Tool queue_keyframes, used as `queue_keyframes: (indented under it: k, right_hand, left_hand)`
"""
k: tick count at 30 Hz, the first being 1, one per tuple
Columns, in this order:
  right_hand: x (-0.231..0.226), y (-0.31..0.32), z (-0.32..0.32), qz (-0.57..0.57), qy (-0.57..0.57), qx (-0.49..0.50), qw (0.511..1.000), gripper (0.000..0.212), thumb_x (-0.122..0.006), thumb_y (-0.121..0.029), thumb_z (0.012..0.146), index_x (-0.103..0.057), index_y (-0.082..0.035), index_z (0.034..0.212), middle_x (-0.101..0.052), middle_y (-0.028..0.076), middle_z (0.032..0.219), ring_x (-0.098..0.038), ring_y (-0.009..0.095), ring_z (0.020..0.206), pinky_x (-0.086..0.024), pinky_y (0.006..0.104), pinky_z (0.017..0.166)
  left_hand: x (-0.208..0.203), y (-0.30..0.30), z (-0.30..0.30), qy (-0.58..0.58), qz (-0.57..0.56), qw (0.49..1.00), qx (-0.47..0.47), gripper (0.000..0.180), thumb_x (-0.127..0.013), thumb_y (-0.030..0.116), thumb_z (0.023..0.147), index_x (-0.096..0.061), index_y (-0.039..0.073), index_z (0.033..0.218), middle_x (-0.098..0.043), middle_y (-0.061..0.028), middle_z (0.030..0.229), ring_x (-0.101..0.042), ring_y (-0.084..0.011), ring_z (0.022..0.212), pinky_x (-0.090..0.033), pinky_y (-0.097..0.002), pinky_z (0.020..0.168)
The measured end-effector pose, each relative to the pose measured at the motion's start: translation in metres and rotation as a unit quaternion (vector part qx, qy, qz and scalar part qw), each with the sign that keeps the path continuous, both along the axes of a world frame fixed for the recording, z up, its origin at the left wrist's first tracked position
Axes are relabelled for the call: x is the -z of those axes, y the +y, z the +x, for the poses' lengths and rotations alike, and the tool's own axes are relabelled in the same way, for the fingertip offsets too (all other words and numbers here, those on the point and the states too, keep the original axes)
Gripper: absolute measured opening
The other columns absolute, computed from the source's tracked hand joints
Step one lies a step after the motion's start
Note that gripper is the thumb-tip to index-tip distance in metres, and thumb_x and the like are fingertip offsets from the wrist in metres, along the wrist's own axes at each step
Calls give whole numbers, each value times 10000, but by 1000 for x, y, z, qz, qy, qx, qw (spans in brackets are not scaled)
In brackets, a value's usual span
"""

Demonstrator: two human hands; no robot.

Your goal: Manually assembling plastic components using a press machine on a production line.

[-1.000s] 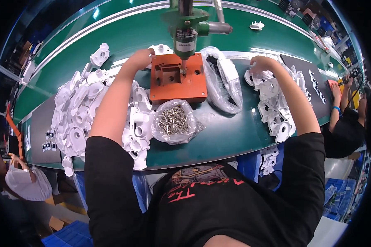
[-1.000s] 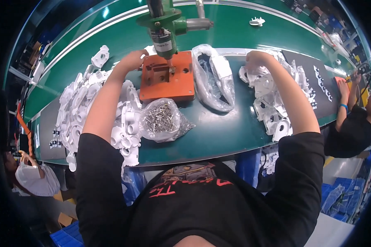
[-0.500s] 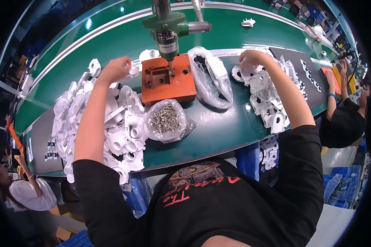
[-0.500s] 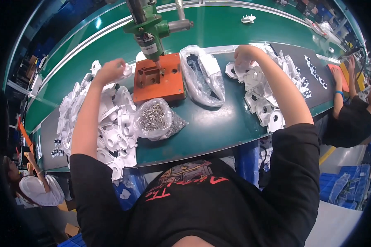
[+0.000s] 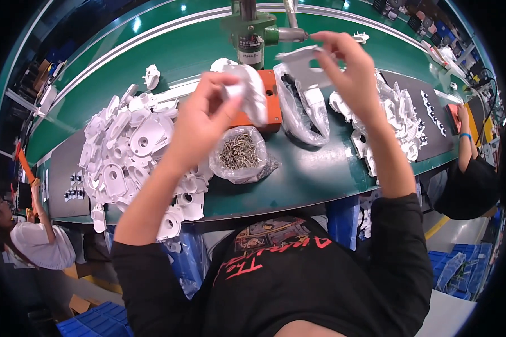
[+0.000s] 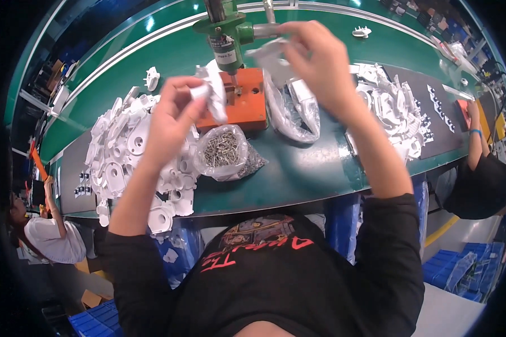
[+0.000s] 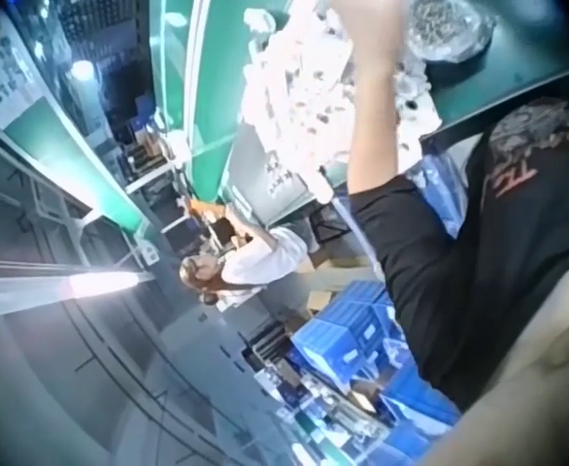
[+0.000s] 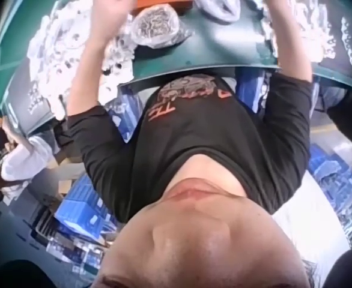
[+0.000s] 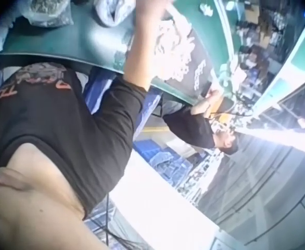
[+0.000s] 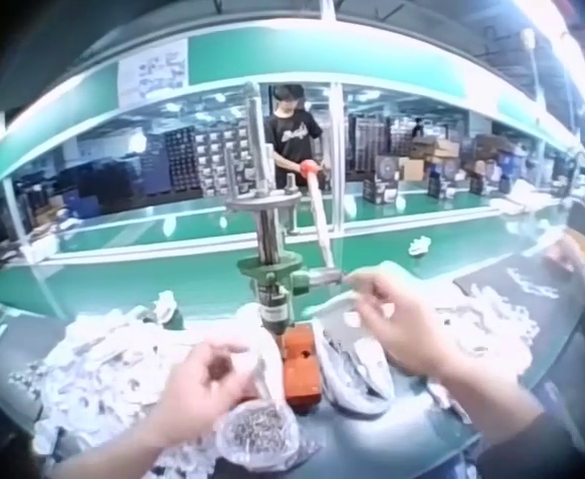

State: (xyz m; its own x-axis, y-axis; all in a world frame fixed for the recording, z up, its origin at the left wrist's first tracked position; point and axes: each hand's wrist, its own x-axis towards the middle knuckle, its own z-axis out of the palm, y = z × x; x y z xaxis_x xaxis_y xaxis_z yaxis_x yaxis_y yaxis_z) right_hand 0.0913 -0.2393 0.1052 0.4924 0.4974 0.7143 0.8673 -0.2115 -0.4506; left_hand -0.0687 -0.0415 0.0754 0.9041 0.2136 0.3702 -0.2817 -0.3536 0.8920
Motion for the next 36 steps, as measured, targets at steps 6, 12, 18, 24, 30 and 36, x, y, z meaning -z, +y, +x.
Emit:
queue_keyframes:
  k: [6,12,18,24,30,36]
  right_hand:
    - [40,25,-78,165,165,-202,951,359,-527,-245,872,-454,-31,1150,-431,125,1177,-433,187,1076,-357,327,902]
    - [67,25,-95,192,461,-342,796,473,-452,-392,881,-361,-61,1207,-395,111,1214,-416,195,1110,-356,327,917]
    - [69,21,-96,179,562,-316,743,401,-462,-314,877,-392,-57,1176,-448,94,1185,-465,176,1069,-399,300,877]
    - [72,13,-97,167,623,-294,706,396,-467,-263,891,-429,-31,1210,-532,90,1098,-531,143,981,-438,277,829]
    - [73,14,-100,226,630,-250,699,398,-452,-198,914,-448,49,1226,-563,115,1118,-575,147,961,-470,253,803]
    - [77,11,-97,212,651,-239,689,383,-444,-177,920,-462,52,1226,-567,115,1123,-575,147,967,-465,264,822]
  left_hand:
    - [26,-54,-10,-128,20,991,-25,252,-610,46,808,-494,5,1028,-557,-100,853,-564,-143,663,-453,-260,613]
    - [43,-50,-20,-155,88,982,-62,282,-617,21,791,-492,14,1045,-541,-128,876,-567,-217,716,-455,-302,617]
    - [46,-46,-23,-200,291,935,-37,378,-638,-25,739,-489,27,1083,-547,-176,882,-556,-315,728,-456,-339,643]
    - [48,-41,-24,-189,382,904,-15,349,-666,44,658,-567,82,991,-473,-114,851,-502,-286,740,-417,-383,635]
    - [48,-45,-23,-172,397,902,4,330,-658,61,662,-572,89,979,-455,-112,833,-488,-286,750,-407,-379,639]
    - [53,-53,-22,-163,426,890,10,298,-640,78,681,-569,78,971,-452,-115,823,-484,-280,754,-406,-378,657]
